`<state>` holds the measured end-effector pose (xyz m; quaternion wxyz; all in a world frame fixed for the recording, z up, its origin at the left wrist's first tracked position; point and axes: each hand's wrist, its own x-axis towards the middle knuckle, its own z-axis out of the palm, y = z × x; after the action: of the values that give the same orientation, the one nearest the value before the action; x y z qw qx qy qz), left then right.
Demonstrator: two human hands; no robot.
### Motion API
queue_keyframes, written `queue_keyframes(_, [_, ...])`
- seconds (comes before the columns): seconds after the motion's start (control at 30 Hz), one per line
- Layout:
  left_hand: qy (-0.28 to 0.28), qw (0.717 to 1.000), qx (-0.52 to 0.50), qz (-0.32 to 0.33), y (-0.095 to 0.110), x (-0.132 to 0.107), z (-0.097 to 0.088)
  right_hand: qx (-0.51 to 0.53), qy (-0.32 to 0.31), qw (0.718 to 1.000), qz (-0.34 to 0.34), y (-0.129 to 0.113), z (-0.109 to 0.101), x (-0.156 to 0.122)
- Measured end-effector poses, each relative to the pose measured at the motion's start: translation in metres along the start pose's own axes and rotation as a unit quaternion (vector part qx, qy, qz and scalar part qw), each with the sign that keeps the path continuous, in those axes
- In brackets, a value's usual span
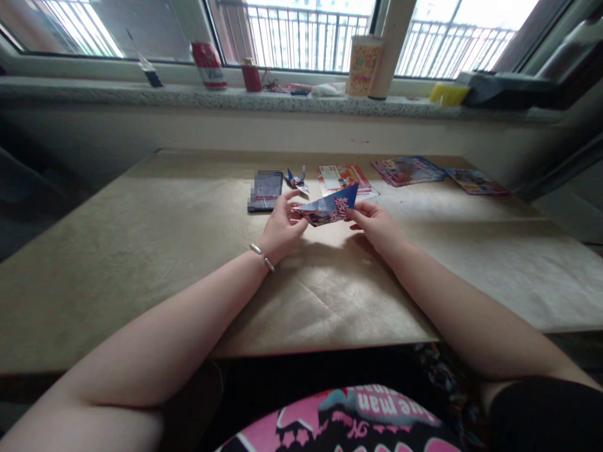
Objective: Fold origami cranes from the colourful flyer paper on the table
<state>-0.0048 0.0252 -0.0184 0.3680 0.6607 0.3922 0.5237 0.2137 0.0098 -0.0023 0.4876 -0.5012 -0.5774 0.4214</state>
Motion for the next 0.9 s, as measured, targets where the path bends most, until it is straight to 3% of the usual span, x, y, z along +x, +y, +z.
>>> queue_keyframes(0.13, [-0.019, 1.000, -0.014, 0.001, -0.002, 0.004, -0.003, 0.017, 0.007, 1.000, 0.013, 0.001, -0.001, 0.001])
queue_keyframes(0.47, [-0.039, 0.993, 0.105, 0.041, 0.007, -0.003, -0.003, -0.059, -0.001, 0.998, -0.021, -0.001, -0.001, -0.002])
queue_keyframes(0.67, [-0.044, 0.989, 0.119, 0.080, 0.008, -0.004, -0.001, -0.086, -0.015, 0.995, -0.053, 0.003, 0.001, -0.003])
queue_keyframes(0.9, [-0.057, 0.993, 0.085, 0.066, 0.007, -0.004, 0.000, -0.117, -0.031, 0.990, -0.070, -0.003, 0.005, -0.008])
